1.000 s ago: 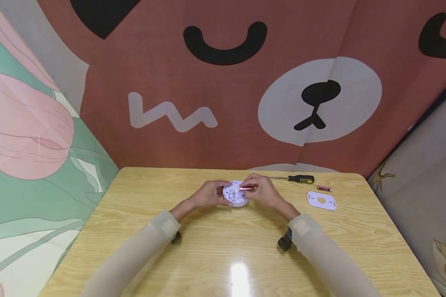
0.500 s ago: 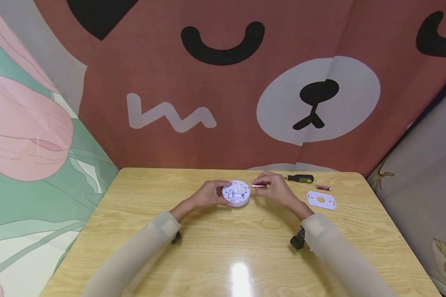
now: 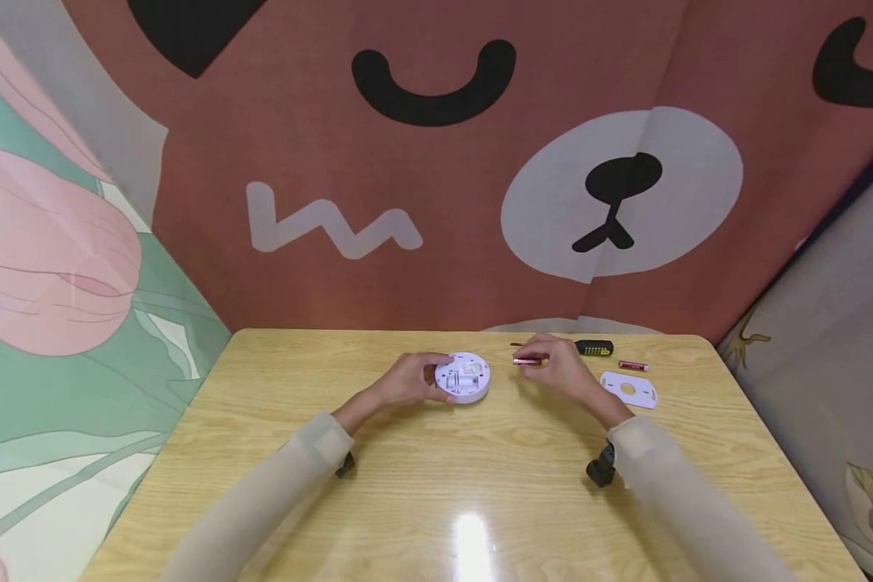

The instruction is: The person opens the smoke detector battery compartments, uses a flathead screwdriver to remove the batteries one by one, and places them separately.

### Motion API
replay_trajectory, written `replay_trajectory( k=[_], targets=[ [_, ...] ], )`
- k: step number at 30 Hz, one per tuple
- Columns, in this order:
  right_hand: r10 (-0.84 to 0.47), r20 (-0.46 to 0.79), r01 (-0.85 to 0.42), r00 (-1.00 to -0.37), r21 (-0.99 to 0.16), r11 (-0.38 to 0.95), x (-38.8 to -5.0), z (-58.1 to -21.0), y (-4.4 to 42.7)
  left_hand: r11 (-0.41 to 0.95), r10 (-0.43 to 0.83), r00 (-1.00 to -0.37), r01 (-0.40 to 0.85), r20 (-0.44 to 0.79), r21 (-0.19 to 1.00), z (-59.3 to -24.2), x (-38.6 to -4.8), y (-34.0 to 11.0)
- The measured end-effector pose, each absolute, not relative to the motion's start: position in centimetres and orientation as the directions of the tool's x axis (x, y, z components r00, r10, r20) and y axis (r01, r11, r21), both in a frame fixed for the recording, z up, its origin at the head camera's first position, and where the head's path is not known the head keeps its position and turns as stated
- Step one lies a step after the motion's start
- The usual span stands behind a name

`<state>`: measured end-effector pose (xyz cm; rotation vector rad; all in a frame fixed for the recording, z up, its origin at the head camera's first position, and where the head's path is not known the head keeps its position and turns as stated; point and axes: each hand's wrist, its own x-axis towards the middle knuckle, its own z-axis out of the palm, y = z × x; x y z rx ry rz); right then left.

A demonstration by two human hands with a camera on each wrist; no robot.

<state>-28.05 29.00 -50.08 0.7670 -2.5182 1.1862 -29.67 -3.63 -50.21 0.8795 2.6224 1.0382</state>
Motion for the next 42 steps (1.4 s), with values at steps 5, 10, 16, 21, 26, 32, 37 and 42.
replay_trajectory(
  k=[5,10,16,21,26,32,37,42],
  targets=[
    [-0.335,0.416,-0.534,-0.845,-0.64,0.553,-28.1,-50.4,29.8,0.592,0.582,-0.813,0.448,0.031,0.67,-50.2,-29.6,-3.6],
    [-0.328,0.414,-0.527,-0.849,-0.62,0.582,-28.2,-50.7,30.8,0.581,0.585,-0.81,0.451,0.037,0.678,-50.2,-29.6,-3.6],
    [-0.31,0.381,-0.49,-0.871,-0.619,0.614,-28.3,-51.2,32.2,0.565,0.59,-0.806,0.461,0.055,0.685,-50.3,-29.7,-3.6],
    [-0.288,0.346,-0.448,-0.893,-0.618,0.646,-28.5,-51.7,33.4,0.568,0.595,-0.803,0.459,0.045,0.682,-50.3,-29.7,-3.6],
    [-0.282,0.343,-0.439,-0.896,-0.598,0.67,-28.6,-52.3,34.5,0.578,0.6,-0.799,0.473,0.046,0.665,-50.3,-29.6,-3.6],
    [-0.299,0.386,-0.477,-0.873,-0.545,0.689,-28.9,-53.1,35.5,0.565,0.596,-0.802,0.458,0.045,0.686,-50.3,-29.3,-3.5],
    [-0.32,0.384,-0.492,-0.866,-0.541,0.683,-29.0,-53.3,35.9,0.564,0.594,-0.803,0.462,0.053,0.685,-50.2,-29.3,-3.5],
    [-0.348,0.391,-0.515,-0.852,-0.51,0.689,-29.2,-53.2,36.1,0.564,0.597,-0.8,0.468,0.056,0.68,-50.2,-29.5,-3.5]
  ],
)
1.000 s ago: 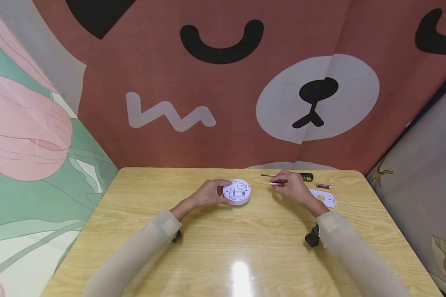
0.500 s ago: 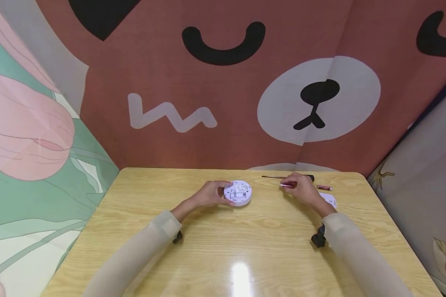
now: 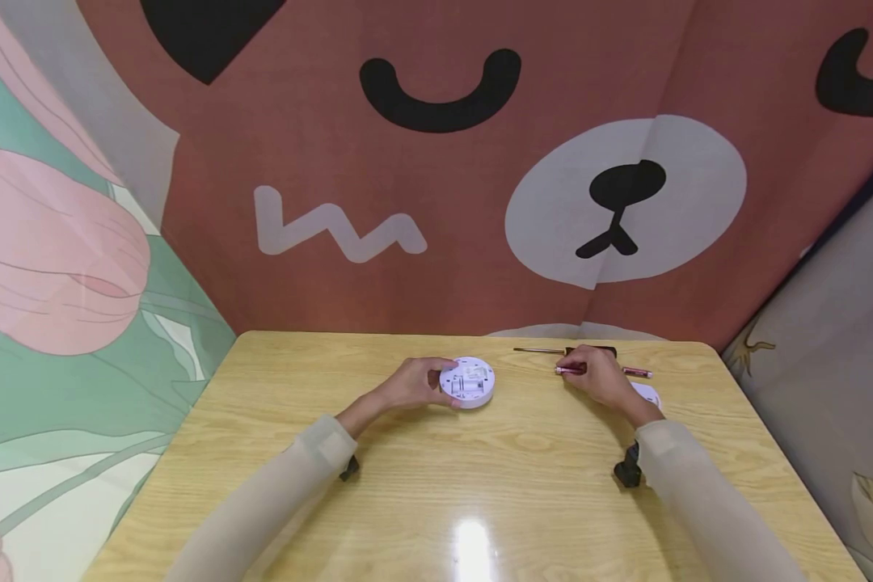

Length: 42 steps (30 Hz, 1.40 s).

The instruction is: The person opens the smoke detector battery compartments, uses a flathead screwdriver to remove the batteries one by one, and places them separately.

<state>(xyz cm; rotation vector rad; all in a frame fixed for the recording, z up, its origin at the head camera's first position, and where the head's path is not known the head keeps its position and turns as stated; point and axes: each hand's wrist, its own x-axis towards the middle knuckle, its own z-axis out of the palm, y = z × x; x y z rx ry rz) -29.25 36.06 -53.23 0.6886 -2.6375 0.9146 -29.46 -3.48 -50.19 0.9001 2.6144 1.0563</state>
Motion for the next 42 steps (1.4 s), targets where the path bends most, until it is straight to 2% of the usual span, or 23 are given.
replay_trajectory(
  k=[13,16,23,30,42],
  targets=[
    [-0.368,0.414,-0.541,-0.832,-0.464,0.701,-29.4,-53.2,36.1,0.576,0.591,-0.805,0.462,0.047,0.674,-49.9,-29.3,-3.4],
    [-0.371,0.391,-0.529,-0.842,-0.465,0.71,-29.2,-53.0,36.3,0.574,0.591,-0.805,0.461,0.046,0.677,-50.1,-29.4,-3.4],
    [-0.329,0.264,-0.42,-0.907,-0.509,0.751,-28.3,-51.7,37.0,0.581,0.591,-0.805,0.47,0.051,0.665,-50.2,-29.4,-3.4],
    [-0.336,0.286,-0.435,-0.898,-0.452,0.779,-27.5,-51.1,38.0,0.583,0.586,-0.808,0.469,0.056,0.663,-50.1,-29.5,-3.5],
    [-0.37,0.196,-0.419,-0.908,-0.459,0.784,-26.1,-50.0,39.7,0.578,0.589,-0.806,0.465,0.051,0.671,-50.5,-29.6,-3.5]
  ],
)
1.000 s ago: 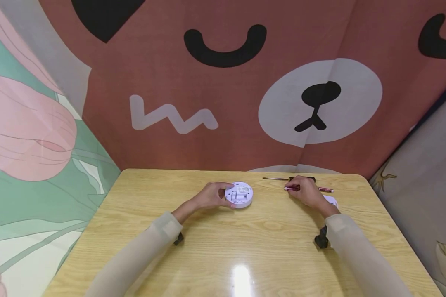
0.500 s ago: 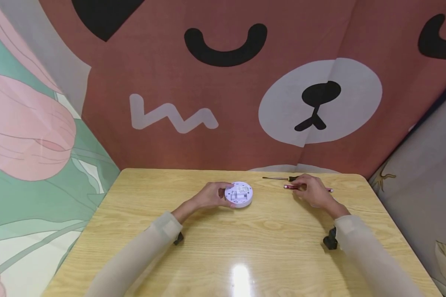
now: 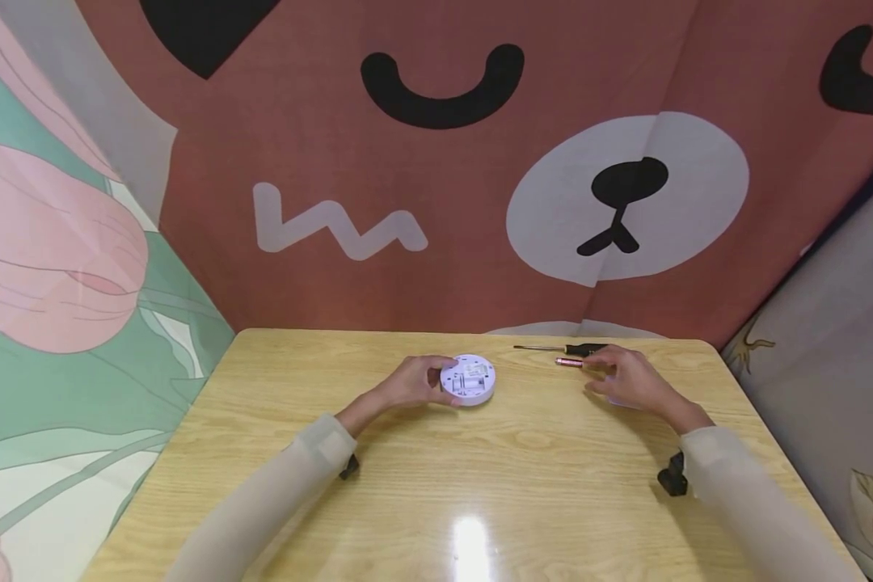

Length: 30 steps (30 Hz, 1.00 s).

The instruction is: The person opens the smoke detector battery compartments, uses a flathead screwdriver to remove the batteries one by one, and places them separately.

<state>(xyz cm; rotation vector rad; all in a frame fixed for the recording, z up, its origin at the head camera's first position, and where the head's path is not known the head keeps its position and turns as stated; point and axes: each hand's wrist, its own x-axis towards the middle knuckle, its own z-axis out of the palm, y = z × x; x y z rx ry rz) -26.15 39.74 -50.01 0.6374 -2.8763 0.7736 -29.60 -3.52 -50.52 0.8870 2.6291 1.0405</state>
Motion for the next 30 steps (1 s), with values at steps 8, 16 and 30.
replay_trajectory(
  k=[8,16,30],
  targets=[
    [-0.398,0.175,-0.435,-0.9,-0.41,0.802,-25.7,-49.6,41.2,0.58,0.589,-0.806,0.473,0.059,0.663,-50.6,-29.7,-3.5],
    [-0.436,0.222,-0.489,-0.872,-0.344,0.802,-25.2,-49.6,42.5,0.584,0.59,-0.806,0.469,0.051,0.663,-50.3,-29.5,-3.4],
    [-0.442,0.167,-0.472,-0.881,-0.268,0.84,-24.8,-49.3,44.0,0.593,0.587,-0.808,0.473,0.053,0.651,-50.4,-29.5,-3.4]
  ],
)
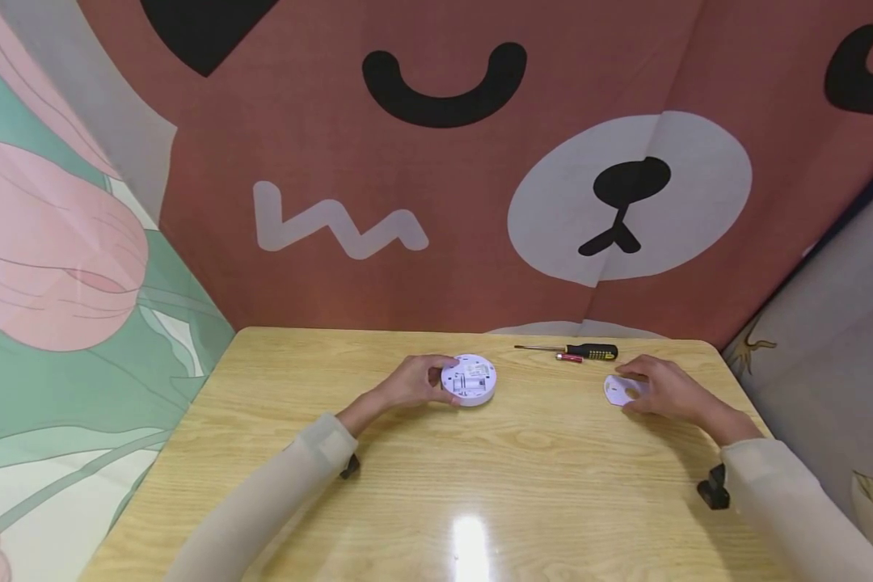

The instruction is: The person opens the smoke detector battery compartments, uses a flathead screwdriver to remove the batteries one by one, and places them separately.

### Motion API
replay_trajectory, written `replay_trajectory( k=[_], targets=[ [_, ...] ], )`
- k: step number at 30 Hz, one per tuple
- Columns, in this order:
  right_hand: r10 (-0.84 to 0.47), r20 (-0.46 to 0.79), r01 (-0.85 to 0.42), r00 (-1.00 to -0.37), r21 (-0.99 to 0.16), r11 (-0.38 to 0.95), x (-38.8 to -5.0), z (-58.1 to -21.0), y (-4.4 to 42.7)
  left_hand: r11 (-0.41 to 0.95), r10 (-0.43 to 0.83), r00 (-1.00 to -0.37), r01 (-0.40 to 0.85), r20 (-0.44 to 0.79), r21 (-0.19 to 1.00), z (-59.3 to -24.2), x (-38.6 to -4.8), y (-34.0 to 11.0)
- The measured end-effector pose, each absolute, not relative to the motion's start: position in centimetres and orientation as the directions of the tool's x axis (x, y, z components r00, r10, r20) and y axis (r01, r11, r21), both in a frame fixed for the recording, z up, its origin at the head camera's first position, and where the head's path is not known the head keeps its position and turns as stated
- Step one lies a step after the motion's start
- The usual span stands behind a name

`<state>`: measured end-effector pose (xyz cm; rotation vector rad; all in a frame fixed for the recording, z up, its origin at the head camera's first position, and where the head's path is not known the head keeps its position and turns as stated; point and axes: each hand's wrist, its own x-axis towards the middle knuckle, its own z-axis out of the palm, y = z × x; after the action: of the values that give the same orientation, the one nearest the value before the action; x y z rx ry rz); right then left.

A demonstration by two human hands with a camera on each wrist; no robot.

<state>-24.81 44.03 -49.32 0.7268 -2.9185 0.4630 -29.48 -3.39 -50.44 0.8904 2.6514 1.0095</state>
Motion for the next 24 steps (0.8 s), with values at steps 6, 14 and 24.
replay_trajectory(
  k=[6,14,24],
  targets=[
    [-0.433,0.108,-0.445,-0.895,-0.293,0.846,-24.65,-49.31,44.56,0.591,0.586,-0.808,0.473,0.055,0.653,-50.43,-29.44,-3.4],
    [-0.406,0.074,-0.408,-0.911,-0.315,0.857,-24.74,-49.61,44.97,0.592,0.587,-0.808,0.474,0.054,0.652,-50.41,-29.47,-3.37],
    [-0.387,0.039,-0.378,-0.921,-0.324,0.867,-25.0,-49.8,44.98,0.601,0.593,-0.804,0.475,0.041,0.643,-50.21,-29.43,-3.3]
  ],
)
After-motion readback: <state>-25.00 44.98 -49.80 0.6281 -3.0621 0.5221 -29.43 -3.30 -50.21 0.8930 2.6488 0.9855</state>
